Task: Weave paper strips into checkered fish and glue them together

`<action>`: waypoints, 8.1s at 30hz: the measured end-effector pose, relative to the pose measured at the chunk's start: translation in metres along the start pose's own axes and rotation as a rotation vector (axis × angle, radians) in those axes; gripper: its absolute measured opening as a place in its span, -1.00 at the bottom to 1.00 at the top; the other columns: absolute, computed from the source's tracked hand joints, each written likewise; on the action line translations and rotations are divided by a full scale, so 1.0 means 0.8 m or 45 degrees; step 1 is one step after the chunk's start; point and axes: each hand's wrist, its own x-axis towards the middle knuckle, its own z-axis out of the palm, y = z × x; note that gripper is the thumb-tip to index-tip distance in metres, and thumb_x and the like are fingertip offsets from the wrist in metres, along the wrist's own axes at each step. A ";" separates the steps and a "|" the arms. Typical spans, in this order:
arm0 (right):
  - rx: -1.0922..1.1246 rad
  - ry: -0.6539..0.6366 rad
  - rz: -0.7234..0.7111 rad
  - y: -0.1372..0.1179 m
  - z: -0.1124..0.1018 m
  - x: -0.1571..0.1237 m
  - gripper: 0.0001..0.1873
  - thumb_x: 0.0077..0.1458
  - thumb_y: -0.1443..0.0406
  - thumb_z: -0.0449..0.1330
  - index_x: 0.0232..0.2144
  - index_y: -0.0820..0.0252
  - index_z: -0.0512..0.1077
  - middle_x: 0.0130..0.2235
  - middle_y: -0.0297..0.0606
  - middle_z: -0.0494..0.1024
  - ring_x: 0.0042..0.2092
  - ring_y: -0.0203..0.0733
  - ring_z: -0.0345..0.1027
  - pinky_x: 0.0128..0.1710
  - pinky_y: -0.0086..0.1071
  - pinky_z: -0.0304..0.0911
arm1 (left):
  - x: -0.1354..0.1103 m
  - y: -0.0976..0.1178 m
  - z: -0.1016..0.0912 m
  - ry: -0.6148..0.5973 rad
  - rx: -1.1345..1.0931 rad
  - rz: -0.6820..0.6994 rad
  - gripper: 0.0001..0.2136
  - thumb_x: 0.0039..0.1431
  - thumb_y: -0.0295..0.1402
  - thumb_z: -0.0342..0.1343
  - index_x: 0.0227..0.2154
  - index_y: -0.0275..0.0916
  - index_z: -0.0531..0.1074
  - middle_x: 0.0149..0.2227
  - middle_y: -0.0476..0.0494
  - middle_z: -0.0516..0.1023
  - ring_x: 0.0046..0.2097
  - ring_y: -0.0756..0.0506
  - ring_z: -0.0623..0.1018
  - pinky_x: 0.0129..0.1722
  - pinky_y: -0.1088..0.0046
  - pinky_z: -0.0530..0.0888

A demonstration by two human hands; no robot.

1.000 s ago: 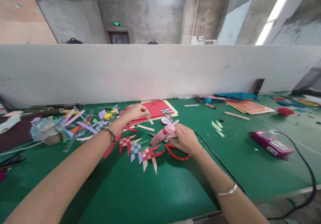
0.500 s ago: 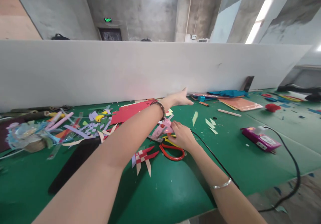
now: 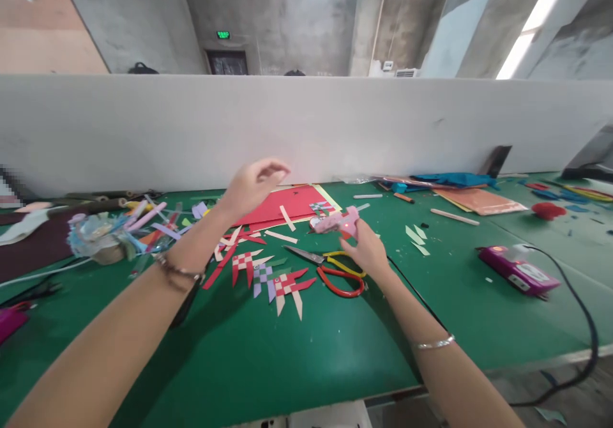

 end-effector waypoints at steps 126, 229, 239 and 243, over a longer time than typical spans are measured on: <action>0.137 -0.615 -0.387 -0.046 0.014 -0.024 -0.89 -0.14 0.33 0.01 -0.51 0.14 0.09 -0.48 -0.30 0.32 -0.51 -0.29 0.17 -0.54 -0.48 0.00 | -0.149 -0.111 0.020 -0.735 0.309 -0.217 -0.87 0.04 -0.42 -0.06 -0.51 -0.25 0.37 -0.35 -0.09 0.43 -0.27 -0.05 0.42 -0.25 0.43 0.33; 0.208 -0.209 -0.156 -0.019 -0.018 0.000 -0.73 -0.23 0.21 0.03 -0.63 0.10 -0.06 -0.65 -0.44 0.12 -0.61 -0.36 -0.05 -0.63 -0.45 -0.14 | -0.150 -0.086 0.007 -0.992 0.641 0.111 -0.70 0.16 -0.25 -0.16 -0.35 -0.18 0.48 -0.20 -0.14 0.46 -0.17 -0.12 0.42 -0.20 0.38 0.30; 0.217 -0.191 -0.083 -0.014 -0.024 0.003 -0.69 -0.22 0.20 0.04 -0.63 0.09 -0.09 -0.67 -0.46 0.08 -0.63 -0.37 -0.06 -0.63 -0.44 -0.11 | -0.148 -0.107 0.010 -0.701 0.989 -0.112 -0.80 0.10 -0.29 -0.06 -0.30 -0.29 0.34 -0.25 -0.20 0.40 -0.22 -0.15 0.41 -0.30 0.36 0.34; 0.204 -0.179 -0.051 -0.012 -0.024 0.004 -0.69 -0.22 0.20 0.05 -0.62 0.09 -0.10 -0.67 -0.46 0.08 -0.63 -0.36 -0.05 -0.62 -0.43 -0.11 | -0.150 -0.114 0.007 -0.696 0.935 -0.176 -0.70 0.09 -0.20 -0.07 -0.19 -0.28 0.30 -0.16 -0.22 0.37 -0.14 -0.16 0.39 -0.22 0.35 0.34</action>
